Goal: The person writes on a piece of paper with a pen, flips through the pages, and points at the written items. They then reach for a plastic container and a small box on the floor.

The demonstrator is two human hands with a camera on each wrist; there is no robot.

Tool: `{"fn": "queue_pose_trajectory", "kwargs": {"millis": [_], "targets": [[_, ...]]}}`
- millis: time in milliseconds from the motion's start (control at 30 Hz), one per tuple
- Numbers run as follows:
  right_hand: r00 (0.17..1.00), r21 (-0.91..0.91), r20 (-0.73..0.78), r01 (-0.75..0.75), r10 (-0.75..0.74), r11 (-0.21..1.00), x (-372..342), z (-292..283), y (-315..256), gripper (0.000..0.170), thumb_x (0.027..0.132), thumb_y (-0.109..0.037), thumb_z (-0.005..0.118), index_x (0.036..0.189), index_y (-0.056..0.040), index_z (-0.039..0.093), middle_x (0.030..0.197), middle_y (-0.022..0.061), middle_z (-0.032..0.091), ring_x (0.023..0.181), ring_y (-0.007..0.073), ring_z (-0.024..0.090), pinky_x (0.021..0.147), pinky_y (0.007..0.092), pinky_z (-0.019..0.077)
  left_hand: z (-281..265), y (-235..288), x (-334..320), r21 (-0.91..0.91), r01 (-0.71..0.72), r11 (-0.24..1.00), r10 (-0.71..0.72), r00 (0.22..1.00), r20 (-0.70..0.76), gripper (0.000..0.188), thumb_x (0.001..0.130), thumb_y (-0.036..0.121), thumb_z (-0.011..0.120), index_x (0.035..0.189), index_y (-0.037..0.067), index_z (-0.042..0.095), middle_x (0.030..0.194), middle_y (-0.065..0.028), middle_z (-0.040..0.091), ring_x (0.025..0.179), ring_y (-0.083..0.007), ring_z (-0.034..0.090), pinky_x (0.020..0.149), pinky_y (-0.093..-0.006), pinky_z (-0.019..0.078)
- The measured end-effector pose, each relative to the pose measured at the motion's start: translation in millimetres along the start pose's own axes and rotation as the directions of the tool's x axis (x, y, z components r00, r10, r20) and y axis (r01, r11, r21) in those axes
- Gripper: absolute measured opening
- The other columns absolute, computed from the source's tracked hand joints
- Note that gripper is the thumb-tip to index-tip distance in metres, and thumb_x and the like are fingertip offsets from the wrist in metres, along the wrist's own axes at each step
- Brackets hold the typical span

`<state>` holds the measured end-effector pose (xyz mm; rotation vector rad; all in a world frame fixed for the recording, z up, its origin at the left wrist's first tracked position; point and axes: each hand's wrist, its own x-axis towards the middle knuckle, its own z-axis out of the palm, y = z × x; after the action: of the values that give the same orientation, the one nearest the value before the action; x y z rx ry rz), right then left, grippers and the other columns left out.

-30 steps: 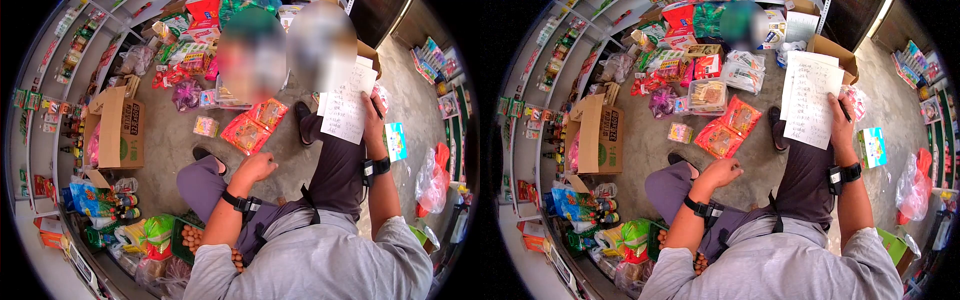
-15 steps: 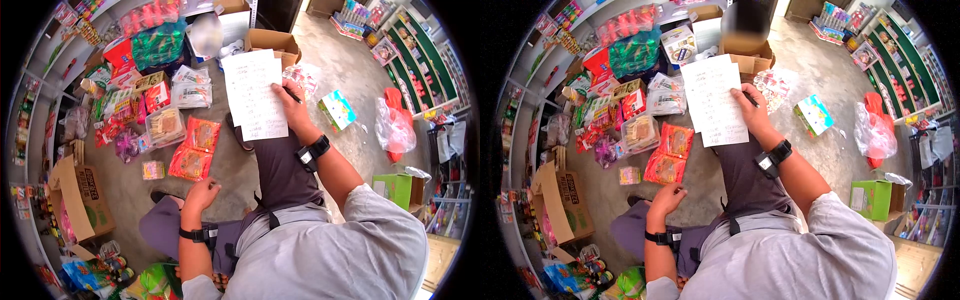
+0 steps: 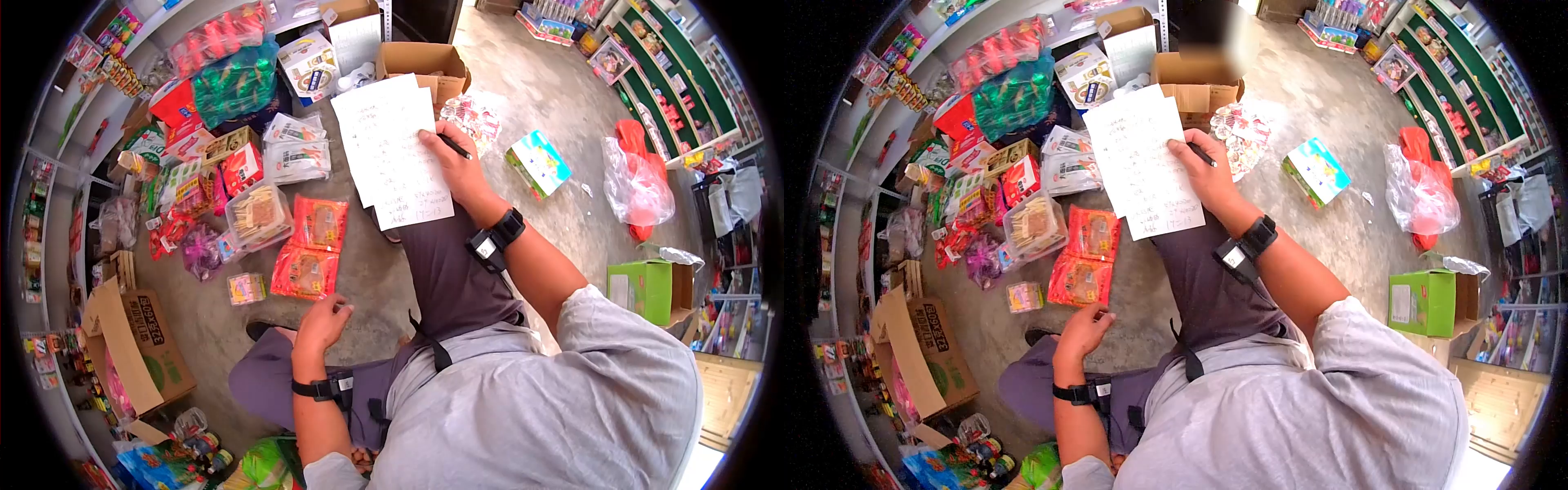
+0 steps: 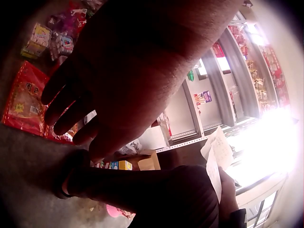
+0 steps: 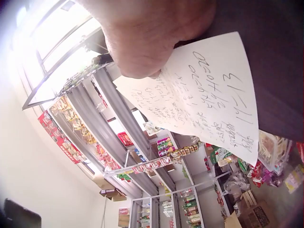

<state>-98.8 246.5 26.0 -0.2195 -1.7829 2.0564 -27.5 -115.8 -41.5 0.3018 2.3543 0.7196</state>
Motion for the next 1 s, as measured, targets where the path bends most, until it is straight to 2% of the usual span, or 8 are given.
{"fn": "queue_pose_trajectory", "kwargs": {"millis": [133, 233, 633, 1000], "targets": [[1.0, -0.018, -0.012, -0.019, 0.018, 1.0, -0.9, 0.6, -1.6, 0.015, 0.097, -0.017, 0.066, 0.094, -0.0028, 0.067, 0.082, -0.0026, 0.065, 0.073, 0.0044, 0.057, 0.066, 0.0222, 0.0461, 1.7, -4.4, 2.3, -0.026, 0.018, 1.0, -0.018, 1.0, 0.016, 0.042, 0.088, 0.036, 0.066, 0.115, 0.004, 0.067, 0.104, -0.0201, 0.071, 0.1, -0.0359, 0.068, 0.088, -0.0428, 0.0519], [1.0, -0.032, 0.0, -0.005, 0.005, 0.999, -0.3, -1.2, 0.5, 0.015, 0.097, -0.018, 0.066, 0.095, -0.0028, 0.067, 0.082, -0.0022, 0.065, 0.073, 0.0045, 0.057, 0.065, 0.0222, 0.0462, -2.5, 2.7, -1.3, 0.024, 0.001, 1.0, -0.001, 1.0, -0.001, 0.043, 0.089, 0.036, 0.065, 0.116, 0.004, 0.067, 0.104, -0.0204, 0.071, 0.1, -0.0363, 0.068, 0.088, -0.0428, 0.0517], [1.0, -0.049, -0.014, -0.013, 0.013, 0.999, -0.9, 0.5, -2.7, 0.013, 0.096, -0.016, 0.066, 0.095, -0.003, 0.066, 0.082, -0.0014, 0.065, 0.073, 0.0049, 0.057, 0.065, 0.0221, 0.0463, -0.4, 0.2, 0.7, 0.008, 0.012, 1.0, -0.012, 1.0, 0.006, 0.044, 0.089, 0.037, 0.065, 0.117, 0.003, 0.066, 0.103, -0.0207, 0.071, 0.099, -0.0365, 0.068, 0.088, -0.0428, 0.0518], [1.0, 0.012, -0.005, -0.004, 0.004, 1.0, 1.1, -1.7, 4.5, 0.014, 0.096, -0.016, 0.067, 0.097, -0.0024, 0.067, 0.085, -0.0006, 0.066, 0.075, 0.006, 0.058, 0.067, 0.0225, 0.0472, 0.9, -0.6, 2.1, 0.01, 0.002, 1.0, -0.002, 1.0, 0.012, 0.042, 0.089, 0.036, 0.065, 0.116, 0.002, 0.067, 0.102, -0.0207, 0.071, 0.098, -0.0368, 0.068, 0.087, -0.0431, 0.0517]]}}
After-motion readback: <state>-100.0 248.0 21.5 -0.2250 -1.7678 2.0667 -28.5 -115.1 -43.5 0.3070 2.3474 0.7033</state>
